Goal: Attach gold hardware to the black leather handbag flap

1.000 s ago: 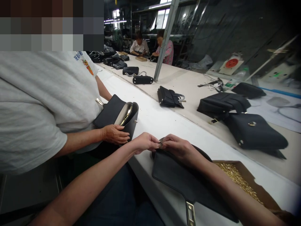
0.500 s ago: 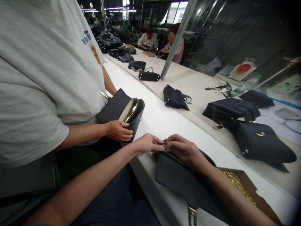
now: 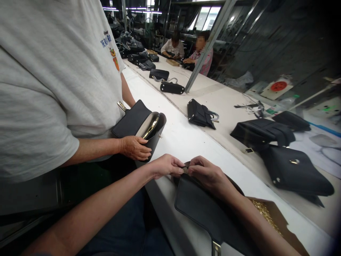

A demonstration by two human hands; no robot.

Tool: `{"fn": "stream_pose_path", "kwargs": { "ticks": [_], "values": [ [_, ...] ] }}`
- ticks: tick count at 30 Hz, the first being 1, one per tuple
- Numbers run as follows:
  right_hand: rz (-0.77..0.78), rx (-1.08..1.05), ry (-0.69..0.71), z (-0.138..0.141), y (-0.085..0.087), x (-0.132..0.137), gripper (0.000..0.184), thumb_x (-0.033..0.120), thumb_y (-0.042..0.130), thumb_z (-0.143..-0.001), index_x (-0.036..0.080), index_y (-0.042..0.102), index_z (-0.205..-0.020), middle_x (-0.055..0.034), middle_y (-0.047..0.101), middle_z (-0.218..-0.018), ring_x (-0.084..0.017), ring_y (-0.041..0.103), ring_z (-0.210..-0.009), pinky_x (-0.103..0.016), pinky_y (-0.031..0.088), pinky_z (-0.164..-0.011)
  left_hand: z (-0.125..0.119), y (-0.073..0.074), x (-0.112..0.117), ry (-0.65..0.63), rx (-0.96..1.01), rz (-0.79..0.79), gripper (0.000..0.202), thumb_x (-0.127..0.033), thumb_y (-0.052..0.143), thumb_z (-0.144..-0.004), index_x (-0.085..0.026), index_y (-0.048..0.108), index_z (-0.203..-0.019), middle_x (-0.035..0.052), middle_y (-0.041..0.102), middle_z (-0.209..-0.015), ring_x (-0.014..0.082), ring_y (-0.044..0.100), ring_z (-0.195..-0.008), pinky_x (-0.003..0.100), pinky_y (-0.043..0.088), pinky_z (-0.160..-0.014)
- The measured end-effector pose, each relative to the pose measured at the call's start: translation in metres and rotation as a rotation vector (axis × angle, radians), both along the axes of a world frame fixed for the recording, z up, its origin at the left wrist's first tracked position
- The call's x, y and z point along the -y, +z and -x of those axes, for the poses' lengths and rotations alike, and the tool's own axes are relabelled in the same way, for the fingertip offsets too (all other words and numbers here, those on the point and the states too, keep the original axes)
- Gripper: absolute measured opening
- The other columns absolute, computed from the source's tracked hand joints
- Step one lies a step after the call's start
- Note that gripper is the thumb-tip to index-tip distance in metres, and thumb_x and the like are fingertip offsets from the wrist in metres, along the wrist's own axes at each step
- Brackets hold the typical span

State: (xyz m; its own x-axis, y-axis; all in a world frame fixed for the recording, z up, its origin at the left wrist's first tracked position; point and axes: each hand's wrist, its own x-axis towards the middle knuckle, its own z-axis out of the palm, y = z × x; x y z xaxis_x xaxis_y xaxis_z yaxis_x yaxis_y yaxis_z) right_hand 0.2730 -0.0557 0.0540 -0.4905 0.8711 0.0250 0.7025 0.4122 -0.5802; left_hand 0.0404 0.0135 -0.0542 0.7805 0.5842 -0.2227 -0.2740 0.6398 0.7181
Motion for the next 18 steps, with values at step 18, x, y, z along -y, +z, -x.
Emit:
{"fn": "stream_pose_path", "kwargs": {
  "ticks": [18],
  "values": [
    [0.064, 0.042, -0.011, 0.005, 0.006, -0.009, 0.021, 0.040, 0.060, -0.119, 0.030, 0.073, -0.108, -0.0029, 0.064, -0.113, -0.019, 0.062, -0.091, -0.037, 0.048, -0.079, -0.006, 0.001, 0.007, 0.081, -0.042, 0.037, 0.066, -0.030, 0.113, -0.050, -0.008, 0.076, -0.099, 0.0050, 0.077, -0.083, 0.0155, 0.073, -0.074, 0.032, 0.061, -0.080]
  ]
}}
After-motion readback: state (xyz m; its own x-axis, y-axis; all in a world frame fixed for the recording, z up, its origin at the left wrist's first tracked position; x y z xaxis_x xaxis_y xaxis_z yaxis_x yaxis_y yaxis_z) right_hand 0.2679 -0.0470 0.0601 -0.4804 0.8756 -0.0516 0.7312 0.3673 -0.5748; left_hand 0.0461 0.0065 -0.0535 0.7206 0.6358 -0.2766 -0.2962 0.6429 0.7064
